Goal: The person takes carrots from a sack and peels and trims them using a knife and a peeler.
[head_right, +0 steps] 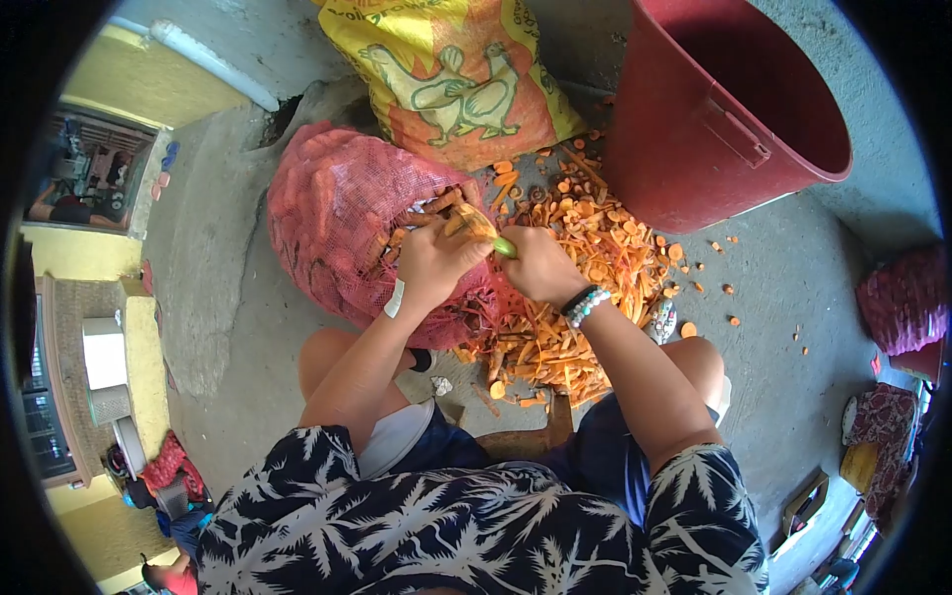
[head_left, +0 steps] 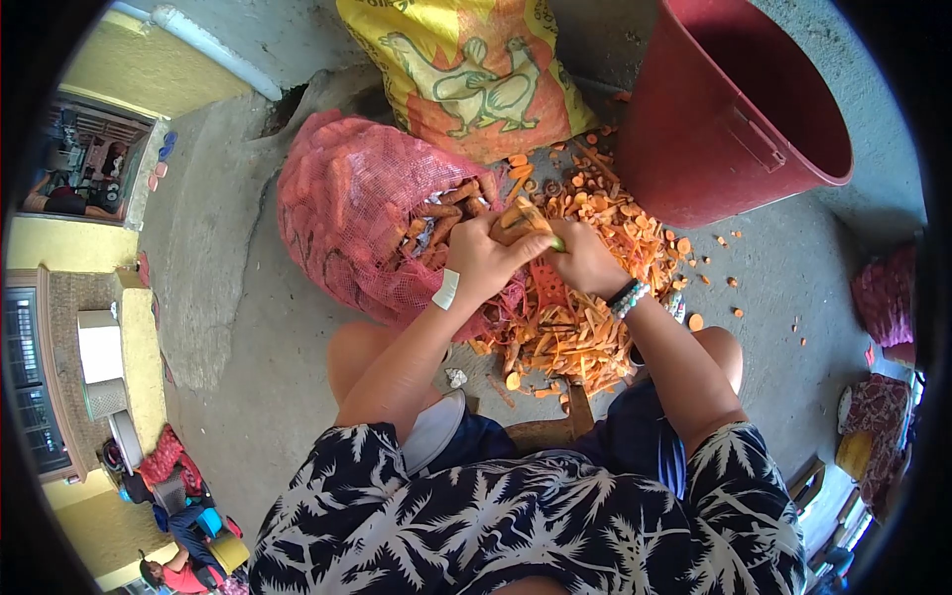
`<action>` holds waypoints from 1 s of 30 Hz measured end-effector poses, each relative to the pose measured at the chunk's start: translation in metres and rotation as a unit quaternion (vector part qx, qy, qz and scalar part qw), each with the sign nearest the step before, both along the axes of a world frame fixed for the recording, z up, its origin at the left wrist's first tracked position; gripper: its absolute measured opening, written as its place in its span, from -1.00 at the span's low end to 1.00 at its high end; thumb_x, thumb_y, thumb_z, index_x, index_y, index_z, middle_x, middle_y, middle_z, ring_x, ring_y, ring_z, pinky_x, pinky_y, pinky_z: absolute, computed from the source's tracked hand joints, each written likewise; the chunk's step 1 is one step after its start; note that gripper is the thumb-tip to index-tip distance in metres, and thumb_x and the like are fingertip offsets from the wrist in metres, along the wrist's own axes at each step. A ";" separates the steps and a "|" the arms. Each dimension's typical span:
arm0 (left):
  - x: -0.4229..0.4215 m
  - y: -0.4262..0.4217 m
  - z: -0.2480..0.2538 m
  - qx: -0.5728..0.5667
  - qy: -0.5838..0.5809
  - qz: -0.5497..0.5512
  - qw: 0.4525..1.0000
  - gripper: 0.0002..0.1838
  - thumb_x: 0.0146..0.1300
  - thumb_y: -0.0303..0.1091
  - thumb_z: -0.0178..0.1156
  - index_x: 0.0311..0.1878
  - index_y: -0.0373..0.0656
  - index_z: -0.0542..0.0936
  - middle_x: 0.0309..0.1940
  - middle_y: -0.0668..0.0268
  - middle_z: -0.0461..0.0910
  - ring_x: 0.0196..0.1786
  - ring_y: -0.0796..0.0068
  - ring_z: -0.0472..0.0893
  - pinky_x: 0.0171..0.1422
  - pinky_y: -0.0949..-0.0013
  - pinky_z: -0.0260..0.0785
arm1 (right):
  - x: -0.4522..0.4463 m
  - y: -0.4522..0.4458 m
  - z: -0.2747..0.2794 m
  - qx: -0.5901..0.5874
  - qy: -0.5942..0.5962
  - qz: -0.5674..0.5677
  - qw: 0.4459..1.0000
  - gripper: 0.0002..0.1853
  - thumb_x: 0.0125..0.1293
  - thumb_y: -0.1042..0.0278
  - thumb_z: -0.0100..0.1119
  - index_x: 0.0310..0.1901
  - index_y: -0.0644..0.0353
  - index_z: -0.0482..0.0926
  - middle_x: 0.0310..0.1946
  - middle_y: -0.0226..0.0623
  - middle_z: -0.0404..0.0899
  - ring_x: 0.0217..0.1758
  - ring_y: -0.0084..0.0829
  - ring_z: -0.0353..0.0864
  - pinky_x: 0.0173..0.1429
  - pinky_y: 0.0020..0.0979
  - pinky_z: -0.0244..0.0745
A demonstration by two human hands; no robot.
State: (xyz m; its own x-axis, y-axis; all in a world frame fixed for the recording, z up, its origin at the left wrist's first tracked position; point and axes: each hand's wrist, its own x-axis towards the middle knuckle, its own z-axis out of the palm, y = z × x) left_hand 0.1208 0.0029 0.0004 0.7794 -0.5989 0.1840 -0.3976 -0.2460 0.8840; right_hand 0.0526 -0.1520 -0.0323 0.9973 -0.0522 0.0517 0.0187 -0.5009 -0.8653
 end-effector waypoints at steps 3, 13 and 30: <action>-0.002 -0.001 -0.006 -0.013 0.078 -0.010 0.997 -0.71 0.10 -0.22 0.25 -0.28 -0.28 0.60 -0.43 0.32 0.62 -0.37 0.61 0.56 -0.25 0.48 0.38 | 0.003 -0.006 -0.013 -0.042 0.086 0.016 0.995 -0.77 0.04 0.34 0.02 -0.40 0.39 0.48 -0.52 0.13 0.49 -0.36 0.01 0.53 -0.23 -0.13 0.42; -0.001 0.011 -0.007 -0.147 0.320 -0.194 0.916 -0.30 -0.31 -0.04 0.50 -0.10 -0.20 0.47 -0.23 0.44 0.50 -0.14 0.66 0.47 -0.03 0.54 0.32 | -0.011 -0.014 -0.032 -0.228 0.328 0.108 0.910 -0.72 0.05 0.31 -0.02 -0.34 0.36 0.56 -0.35 0.08 0.57 -0.22 -0.06 0.58 -0.11 -0.19 0.48; 0.010 0.000 -0.016 -0.269 0.412 -0.181 0.851 -0.67 0.14 -0.21 0.09 -0.11 -0.22 0.44 -0.27 0.34 0.43 -0.14 0.55 0.41 0.02 0.49 0.19 | -0.023 -0.029 -0.022 -0.225 0.236 -0.004 0.945 -0.74 0.05 0.32 -0.02 -0.37 0.37 0.53 -0.38 0.08 0.55 -0.25 -0.02 0.57 -0.11 -0.15 0.47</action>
